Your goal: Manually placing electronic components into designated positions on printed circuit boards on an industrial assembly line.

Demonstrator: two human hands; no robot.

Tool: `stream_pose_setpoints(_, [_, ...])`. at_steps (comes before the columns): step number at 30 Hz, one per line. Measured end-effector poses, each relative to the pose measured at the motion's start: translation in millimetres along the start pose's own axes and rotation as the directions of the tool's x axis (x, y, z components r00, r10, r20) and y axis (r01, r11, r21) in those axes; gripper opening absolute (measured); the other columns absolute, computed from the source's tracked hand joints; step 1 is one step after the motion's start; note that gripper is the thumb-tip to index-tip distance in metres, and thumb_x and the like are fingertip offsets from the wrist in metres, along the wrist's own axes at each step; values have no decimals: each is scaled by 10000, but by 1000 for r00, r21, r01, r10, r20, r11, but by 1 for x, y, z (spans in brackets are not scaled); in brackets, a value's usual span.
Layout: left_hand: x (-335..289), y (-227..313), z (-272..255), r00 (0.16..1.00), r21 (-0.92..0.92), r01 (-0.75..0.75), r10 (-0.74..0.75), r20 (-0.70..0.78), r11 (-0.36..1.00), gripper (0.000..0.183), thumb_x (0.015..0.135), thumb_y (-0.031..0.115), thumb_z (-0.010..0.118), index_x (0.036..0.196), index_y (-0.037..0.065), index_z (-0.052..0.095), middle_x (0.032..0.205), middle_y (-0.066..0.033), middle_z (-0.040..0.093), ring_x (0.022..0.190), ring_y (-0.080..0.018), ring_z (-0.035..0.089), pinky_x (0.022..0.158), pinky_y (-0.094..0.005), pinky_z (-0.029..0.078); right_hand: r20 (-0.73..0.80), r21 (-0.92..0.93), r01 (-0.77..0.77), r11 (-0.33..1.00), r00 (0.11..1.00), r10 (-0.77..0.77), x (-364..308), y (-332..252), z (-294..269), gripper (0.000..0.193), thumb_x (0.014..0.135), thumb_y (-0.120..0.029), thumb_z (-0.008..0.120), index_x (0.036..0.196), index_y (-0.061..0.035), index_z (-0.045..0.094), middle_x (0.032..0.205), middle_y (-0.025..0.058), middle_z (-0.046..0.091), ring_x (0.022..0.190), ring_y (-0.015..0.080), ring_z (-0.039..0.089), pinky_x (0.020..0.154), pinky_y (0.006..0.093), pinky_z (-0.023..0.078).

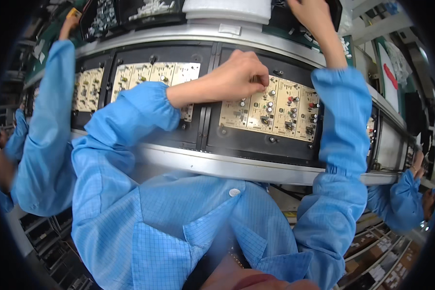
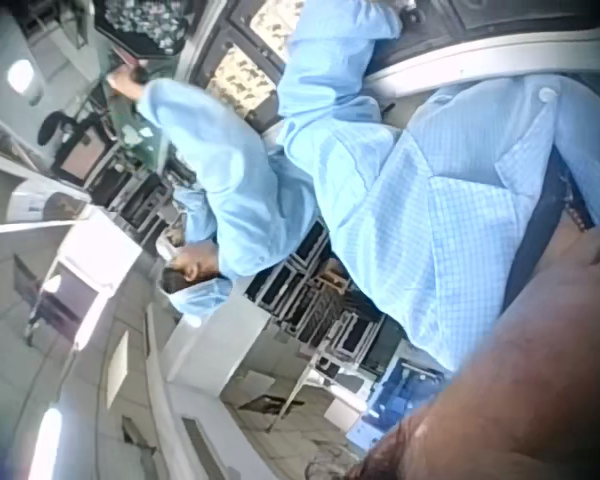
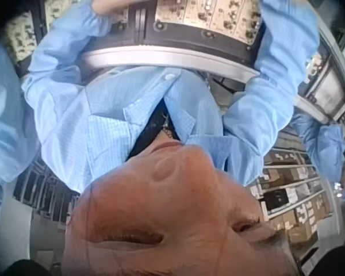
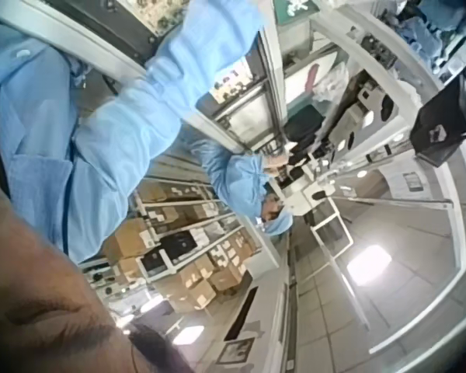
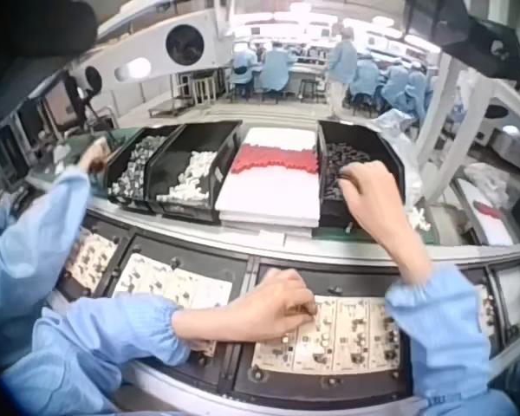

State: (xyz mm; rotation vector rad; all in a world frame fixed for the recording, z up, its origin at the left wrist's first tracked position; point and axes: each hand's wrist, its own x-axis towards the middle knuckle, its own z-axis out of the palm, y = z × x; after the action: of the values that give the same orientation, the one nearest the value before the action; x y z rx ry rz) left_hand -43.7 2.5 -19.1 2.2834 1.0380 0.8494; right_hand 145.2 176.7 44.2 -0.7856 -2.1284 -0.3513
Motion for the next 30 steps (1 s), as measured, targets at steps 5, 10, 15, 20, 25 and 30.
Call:
stream_pose_setpoints(5, [26,19,10,1000,55,-16,15,16,998,77,831,77,770,903,68,746,890,-38,655,981,-203,591,915,-364,386,583,-89,-397,913,722,371,47,45,25,317,837,-296,763,1041,-53,771,1026,176,757,981,321,717,892,450,536])
stream_pose_setpoints(10, [36,20,14,996,54,-94,93,19,994,45,814,61,729,855,45,741,863,-68,678,997,-234,588,922,-378,399,554,61,-516,854,729,401,42,63,24,270,784,-325,826,895,-80,796,892,122,770,857,261,738,841,412,533])
stream_pose_setpoints(15, [43,17,13,982,72,-187,185,30,980,62,810,52,733,870,40,743,864,-70,675,988,-234,587,907,-378,399,531,98,-516,851,750,394,42,63,27,241,779,-312,807,865,-89,770,872,113,763,867,272,729,844,433,510])
stream_pose_setpoints(20, [53,18,17,981,53,-193,193,-4,980,47,789,29,733,835,34,724,834,-75,655,975,-239,584,896,-380,406,483,-26,-457,889,773,411,45,61,26,202,767,-300,746,834,-110,745,864,125,753,924,313,716,891,476,420])
stream_pose_setpoints(25, [57,22,18,980,72,-195,198,-31,978,36,781,21,716,816,31,711,821,-80,644,957,-250,581,886,-382,409,450,-2,-439,899,802,393,43,68,27,194,773,-278,724,848,-102,752,884,141,753,965,321,712,919,486,394])
stream_pose_setpoints(30, [64,33,16,994,136,-104,100,38,985,118,792,20,752,900,51,714,837,-50,641,942,-235,577,874,-358,392,421,359,-328,874,893,162,36,76,12,166,846,-222,691,920,-95,769,944,158,753,990,338,705,927,504,409])
